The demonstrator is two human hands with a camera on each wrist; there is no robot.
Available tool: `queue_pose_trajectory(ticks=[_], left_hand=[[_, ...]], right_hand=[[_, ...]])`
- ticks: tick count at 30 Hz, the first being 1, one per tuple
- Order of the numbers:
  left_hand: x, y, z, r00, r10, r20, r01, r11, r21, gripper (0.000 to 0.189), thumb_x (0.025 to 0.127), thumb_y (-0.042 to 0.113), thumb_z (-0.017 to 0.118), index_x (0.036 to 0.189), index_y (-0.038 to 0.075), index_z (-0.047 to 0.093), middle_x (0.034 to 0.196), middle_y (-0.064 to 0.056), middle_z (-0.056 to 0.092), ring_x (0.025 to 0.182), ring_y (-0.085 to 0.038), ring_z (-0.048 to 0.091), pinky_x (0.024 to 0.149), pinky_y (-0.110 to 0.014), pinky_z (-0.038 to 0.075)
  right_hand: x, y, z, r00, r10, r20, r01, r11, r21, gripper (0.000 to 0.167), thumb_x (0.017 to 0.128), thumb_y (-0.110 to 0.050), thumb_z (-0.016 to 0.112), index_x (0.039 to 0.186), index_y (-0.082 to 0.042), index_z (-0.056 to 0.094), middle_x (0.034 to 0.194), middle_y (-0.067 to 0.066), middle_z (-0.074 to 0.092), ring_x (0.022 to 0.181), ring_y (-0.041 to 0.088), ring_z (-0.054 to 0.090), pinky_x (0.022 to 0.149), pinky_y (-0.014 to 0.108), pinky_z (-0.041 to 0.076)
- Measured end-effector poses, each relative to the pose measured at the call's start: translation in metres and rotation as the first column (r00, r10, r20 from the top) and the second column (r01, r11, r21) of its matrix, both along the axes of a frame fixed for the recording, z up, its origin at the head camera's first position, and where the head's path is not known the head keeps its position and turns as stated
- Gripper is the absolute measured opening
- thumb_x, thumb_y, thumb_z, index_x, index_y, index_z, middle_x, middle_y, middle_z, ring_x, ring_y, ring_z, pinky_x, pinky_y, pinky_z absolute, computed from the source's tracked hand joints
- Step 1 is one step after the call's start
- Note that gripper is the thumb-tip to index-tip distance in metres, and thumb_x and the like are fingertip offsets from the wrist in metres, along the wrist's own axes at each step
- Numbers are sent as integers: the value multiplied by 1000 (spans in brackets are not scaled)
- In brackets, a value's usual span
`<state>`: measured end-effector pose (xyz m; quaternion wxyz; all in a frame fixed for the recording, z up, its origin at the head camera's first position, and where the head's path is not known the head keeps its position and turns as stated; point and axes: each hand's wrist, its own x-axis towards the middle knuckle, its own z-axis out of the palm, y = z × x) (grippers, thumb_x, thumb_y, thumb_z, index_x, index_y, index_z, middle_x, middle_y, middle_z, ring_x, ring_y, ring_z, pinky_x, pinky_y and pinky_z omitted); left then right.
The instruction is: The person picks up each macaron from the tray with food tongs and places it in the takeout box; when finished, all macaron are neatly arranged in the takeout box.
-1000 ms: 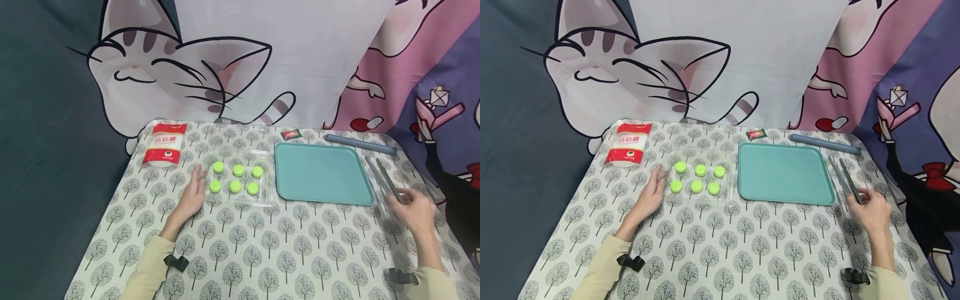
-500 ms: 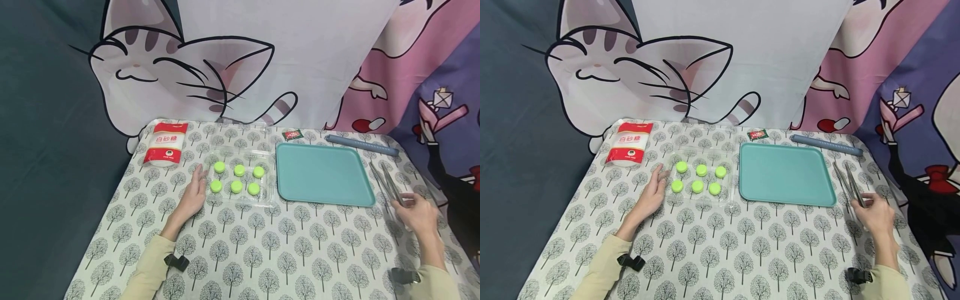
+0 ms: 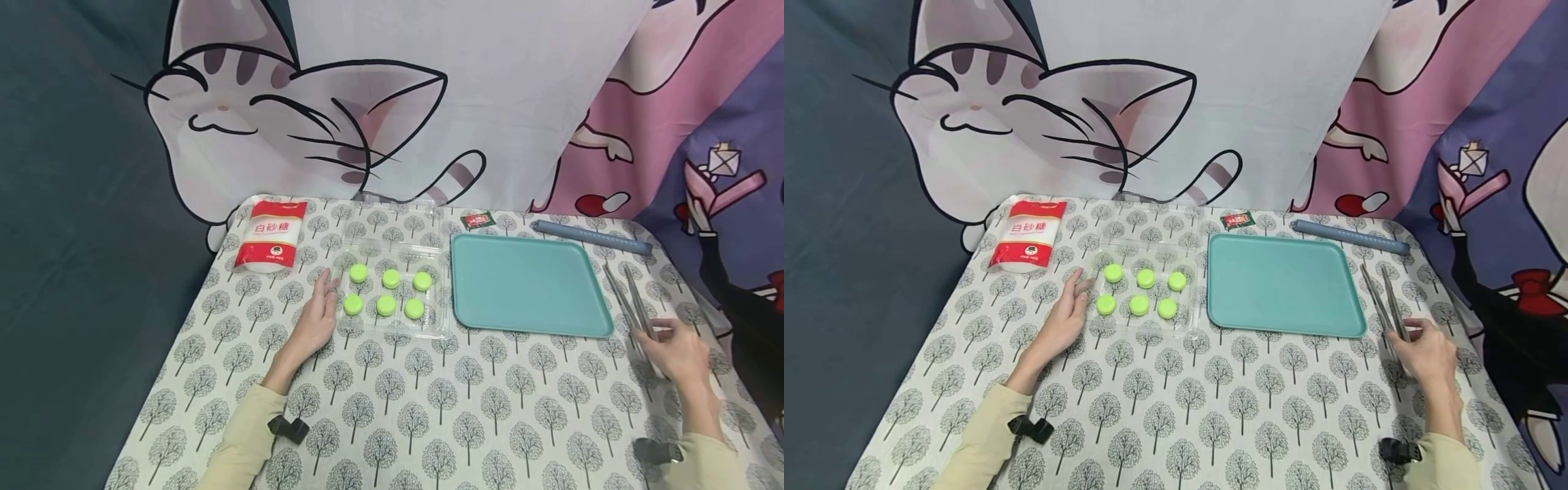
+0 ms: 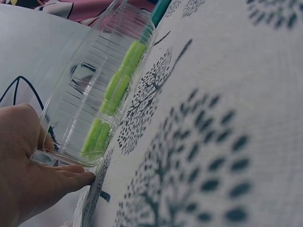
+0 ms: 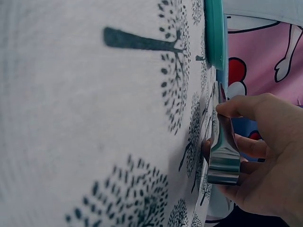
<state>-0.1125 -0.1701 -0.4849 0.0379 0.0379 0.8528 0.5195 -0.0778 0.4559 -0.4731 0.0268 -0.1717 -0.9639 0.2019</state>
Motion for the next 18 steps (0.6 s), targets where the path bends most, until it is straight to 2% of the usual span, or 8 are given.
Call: queue_pose_trajectory(ticks=[4,8,13,18], left_hand=[[0,0,-1,1000,5,3,-5,1000,-1,59,109,14,32,162,4,6,160,-22,36,146,-46,37,124,-58,26],[1,0,0,1000,5,8,-5,1000,5,60,109,14,32,162,5,5,161,-22,36,146,-46,37,124,-59,26],[2,0,1,1000,-1,9,0,1000,6,60,109,14,32,162,5,5,161,-22,36,146,-46,37,124,-59,26],[1,0,1,1000,-2,9,2,1000,10,60,109,13,32,162,5,6,161,-22,36,145,-46,38,124,-58,27]], right_hand=[[-1,-1,-1,1000,-5,17,5,1000,-1,55,96,-30,63,129,12,52,118,43,60,105,60,51,89,68,38],[-2,-1,0,999,36,15,-36,999,3,57,96,-30,64,128,15,51,114,42,63,105,60,53,94,71,34],[-3,-1,4,996,84,19,-84,996,25,59,96,-33,64,127,17,51,113,41,64,103,60,55,88,68,38],[-14,-9,17,991,109,-78,-105,993,50,55,95,-28,62,125,18,54,114,42,62,100,59,60,87,65,39]])
